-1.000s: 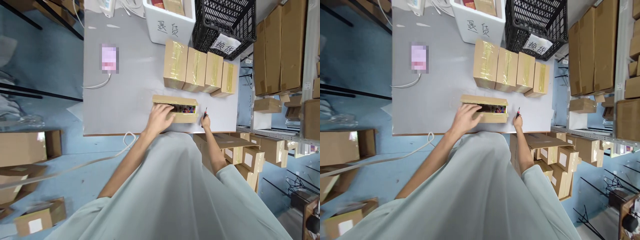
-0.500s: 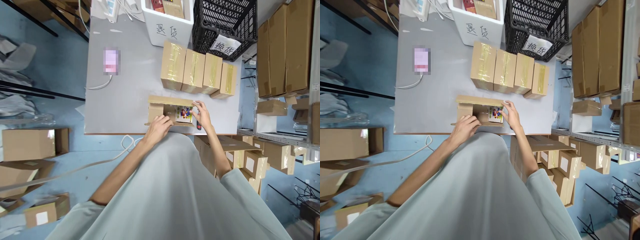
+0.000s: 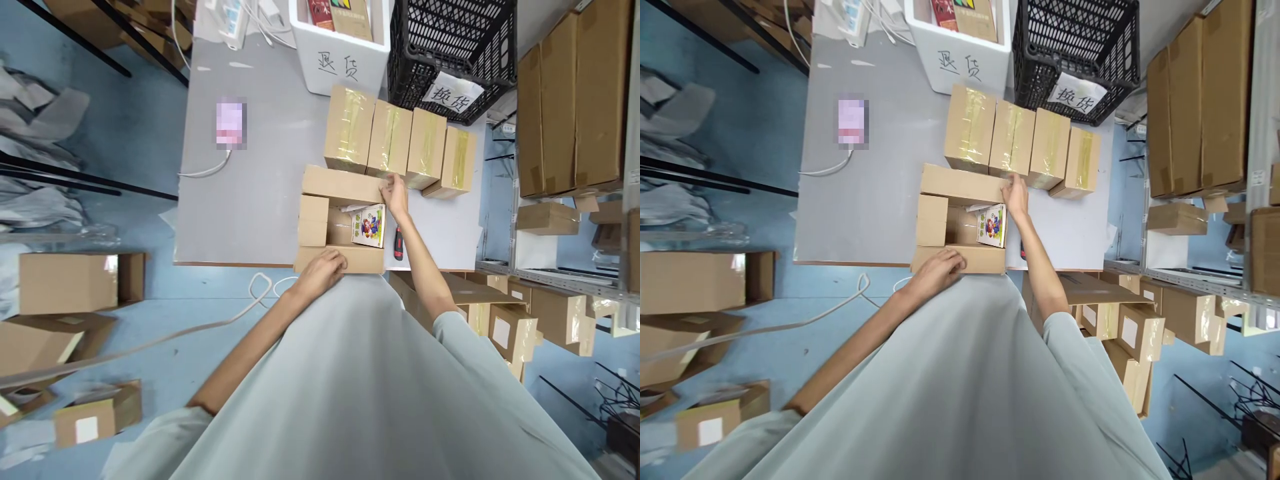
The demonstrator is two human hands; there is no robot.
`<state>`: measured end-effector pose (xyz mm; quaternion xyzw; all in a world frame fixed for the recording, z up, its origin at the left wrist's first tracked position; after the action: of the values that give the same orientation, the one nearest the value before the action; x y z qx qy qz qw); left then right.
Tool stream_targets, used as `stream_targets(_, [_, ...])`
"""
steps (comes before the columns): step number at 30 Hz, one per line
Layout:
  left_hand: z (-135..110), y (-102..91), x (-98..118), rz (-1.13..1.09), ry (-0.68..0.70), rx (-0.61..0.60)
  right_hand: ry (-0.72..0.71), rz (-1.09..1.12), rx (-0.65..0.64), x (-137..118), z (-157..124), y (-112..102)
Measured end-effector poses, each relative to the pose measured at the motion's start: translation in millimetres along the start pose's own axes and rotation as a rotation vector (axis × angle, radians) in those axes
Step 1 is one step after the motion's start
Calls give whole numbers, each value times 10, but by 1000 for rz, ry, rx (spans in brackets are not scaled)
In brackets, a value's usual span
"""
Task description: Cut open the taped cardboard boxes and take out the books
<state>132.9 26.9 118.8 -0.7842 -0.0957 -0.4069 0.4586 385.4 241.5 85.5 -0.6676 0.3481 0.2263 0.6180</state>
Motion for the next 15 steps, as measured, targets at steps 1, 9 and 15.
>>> stream_targets(1, [38, 29, -43, -67, -51, -43, -6, 8, 14, -4, -80, -6])
stream_targets(9, [860, -178, 321, -21, -271, 20, -87, 117, 53, -25, -1053, -270])
stream_targets(15, [1415, -9, 519, 214, -393, -154, 63, 190, -1, 208, -1458, -192])
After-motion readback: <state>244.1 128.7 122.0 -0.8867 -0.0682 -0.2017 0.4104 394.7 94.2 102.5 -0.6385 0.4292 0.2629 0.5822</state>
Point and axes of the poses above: each hand's wrist, its own z-axis towards the middle knuckle, its own y-axis out of the palm, x = y × z, the point moved 9 cm from there along z, towards the middle knuckle, and after that the axes turned 3 degrees about -y, right-handed, at the moved point
